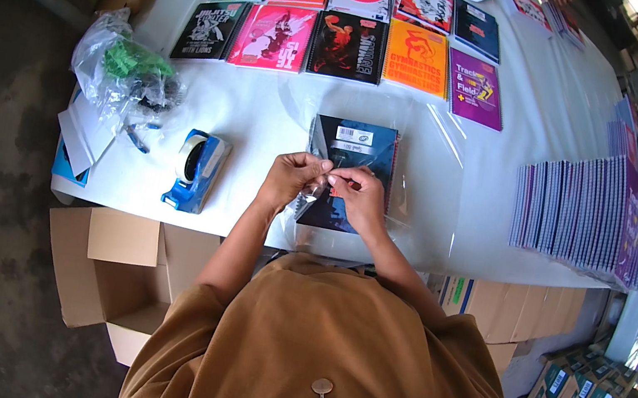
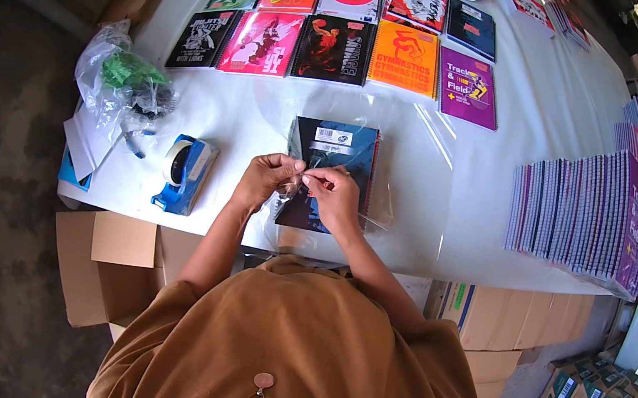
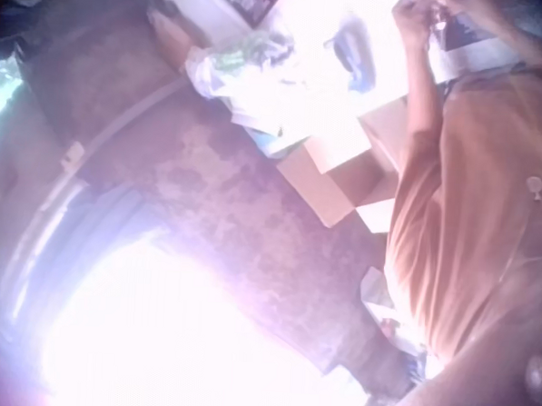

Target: The person stacks multiple notebooks with different cover designs, places the stack into a clear plastic sleeve, and uses tape to seal the package.

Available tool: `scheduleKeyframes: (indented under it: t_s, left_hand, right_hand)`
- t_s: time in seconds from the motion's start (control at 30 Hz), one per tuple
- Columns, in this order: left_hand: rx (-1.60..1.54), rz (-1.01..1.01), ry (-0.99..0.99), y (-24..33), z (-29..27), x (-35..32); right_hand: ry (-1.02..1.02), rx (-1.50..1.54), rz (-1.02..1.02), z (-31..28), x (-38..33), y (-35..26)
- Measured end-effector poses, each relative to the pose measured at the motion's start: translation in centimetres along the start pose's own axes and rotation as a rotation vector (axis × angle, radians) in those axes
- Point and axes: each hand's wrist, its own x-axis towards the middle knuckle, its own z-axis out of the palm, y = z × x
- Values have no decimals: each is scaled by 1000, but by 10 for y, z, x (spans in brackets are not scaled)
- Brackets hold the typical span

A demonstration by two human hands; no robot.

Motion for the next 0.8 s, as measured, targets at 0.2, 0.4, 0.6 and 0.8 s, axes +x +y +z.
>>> scheduleKeyframes:
  t_s: [0.2,0.4,0.6,0.8]
  left_hand:
    - [-59,72,-19,0,0,-6]
    - [57,123,63,-6,-26,-3]
    - [996,362,923,-17,-89,-24]
    - [919,413,226,11,10,-47]
  right_hand:
    - [35,29,-29,-1,-1,-5]
    - [37,95,-4,-1,-1,-3]
    - [84,146,-35,1,0,-10]
    - [102,56,-69,0,-2,0]
